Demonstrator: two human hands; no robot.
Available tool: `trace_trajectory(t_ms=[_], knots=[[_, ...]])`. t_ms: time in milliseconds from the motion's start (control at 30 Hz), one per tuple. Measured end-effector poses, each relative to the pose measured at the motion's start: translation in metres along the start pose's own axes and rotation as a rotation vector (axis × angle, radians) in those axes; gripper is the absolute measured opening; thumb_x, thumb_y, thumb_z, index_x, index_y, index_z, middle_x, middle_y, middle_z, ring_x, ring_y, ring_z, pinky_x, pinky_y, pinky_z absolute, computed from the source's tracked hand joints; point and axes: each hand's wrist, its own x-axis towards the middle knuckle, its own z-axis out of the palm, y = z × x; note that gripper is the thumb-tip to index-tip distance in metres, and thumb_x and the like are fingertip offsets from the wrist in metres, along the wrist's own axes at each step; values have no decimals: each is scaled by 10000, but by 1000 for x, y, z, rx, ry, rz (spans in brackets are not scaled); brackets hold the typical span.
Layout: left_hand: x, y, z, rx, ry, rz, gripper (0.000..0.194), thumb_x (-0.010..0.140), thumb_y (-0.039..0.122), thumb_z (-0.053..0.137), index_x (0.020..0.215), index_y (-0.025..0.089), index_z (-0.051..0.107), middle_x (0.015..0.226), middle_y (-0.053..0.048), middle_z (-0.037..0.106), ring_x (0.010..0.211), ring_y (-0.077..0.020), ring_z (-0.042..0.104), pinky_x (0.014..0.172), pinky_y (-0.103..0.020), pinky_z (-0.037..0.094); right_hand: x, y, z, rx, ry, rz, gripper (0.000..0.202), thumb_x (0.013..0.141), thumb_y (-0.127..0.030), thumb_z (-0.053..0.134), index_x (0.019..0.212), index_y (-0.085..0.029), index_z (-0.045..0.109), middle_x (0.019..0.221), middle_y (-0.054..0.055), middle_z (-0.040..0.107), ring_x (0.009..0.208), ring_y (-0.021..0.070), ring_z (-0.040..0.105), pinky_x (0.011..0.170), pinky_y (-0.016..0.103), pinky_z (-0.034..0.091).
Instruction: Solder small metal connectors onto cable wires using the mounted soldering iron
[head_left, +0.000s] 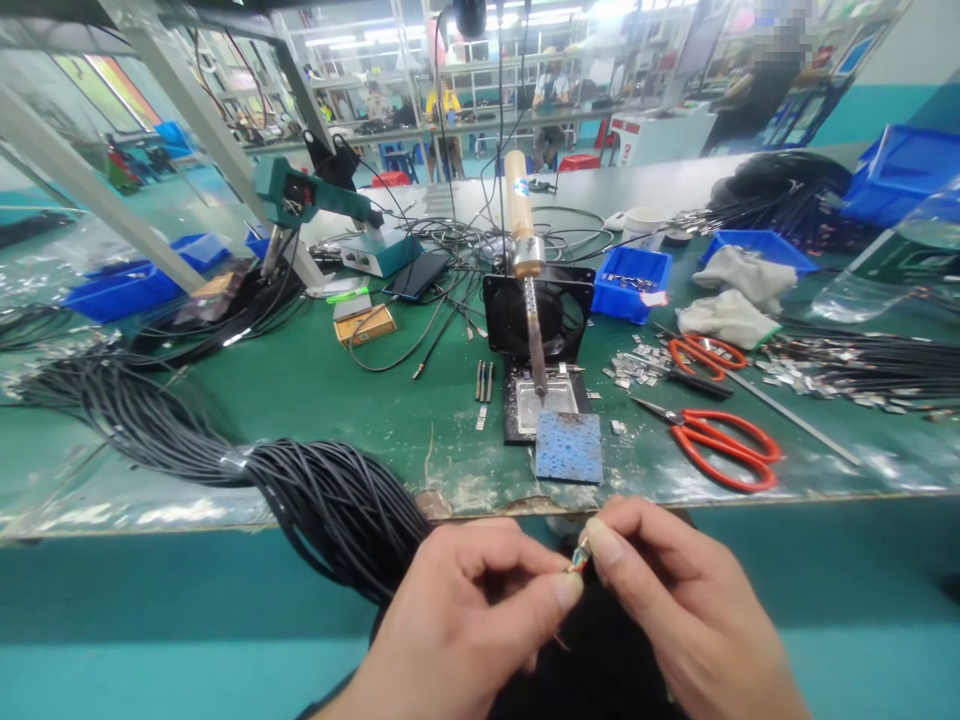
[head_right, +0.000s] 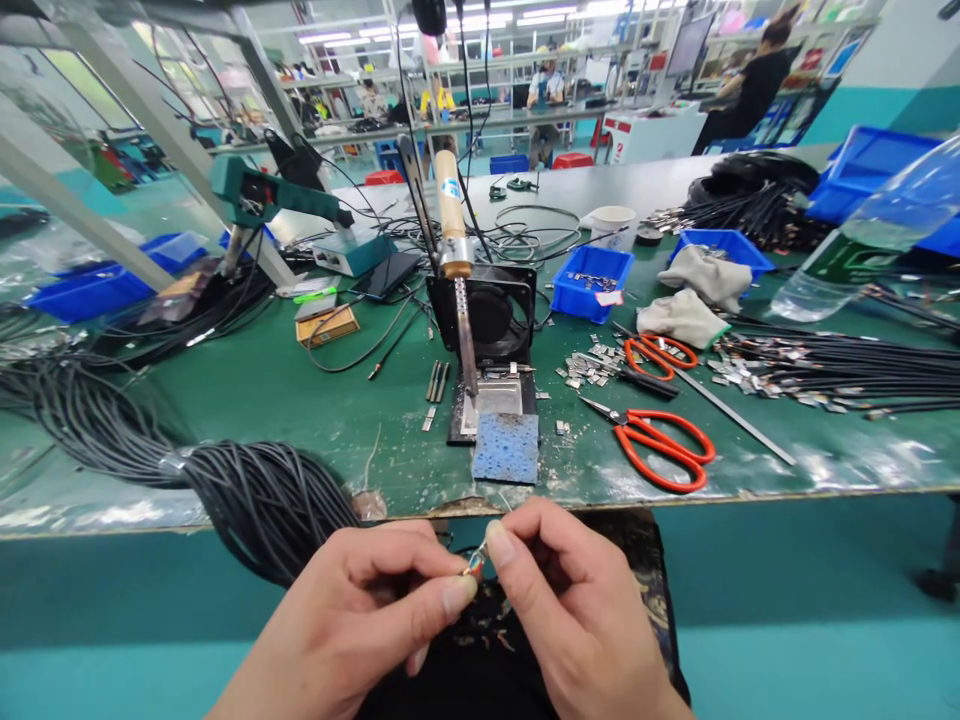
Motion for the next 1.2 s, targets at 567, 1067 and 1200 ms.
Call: trace_trajectory(t_ms=[567, 1067, 1200], knots=[[1, 2, 1, -58, -25, -48, 234, 841, 307, 721, 704, 118, 732, 625, 9, 611, 465, -67, 476, 458, -180, 355, 0, 3, 2, -3, 14, 28, 282, 996, -442, 586, 810, -236, 638, 685, -49, 546, 607, 104, 485, 557, 176, 443], [4, 0, -3, 29, 37, 51, 188, 884, 337, 730, 812, 182, 810, 779, -9, 664, 747, -157, 575, 689, -241, 445, 1, 2, 1, -26, 67, -26, 261, 988, -409, 601, 807, -232, 662, 725, -22, 632, 627, 111, 564, 576, 171, 499], [6, 1, -5, 117, 63, 77, 174, 903, 328, 713, 858, 203, 825, 780, -4, 658, 758, -166, 575, 709, -255, 438, 3, 4, 1, -61, 74, -31, 238, 984, -388, 607, 817, -233, 675, 715, -18, 649, 627, 121, 584, 582, 185, 512]])
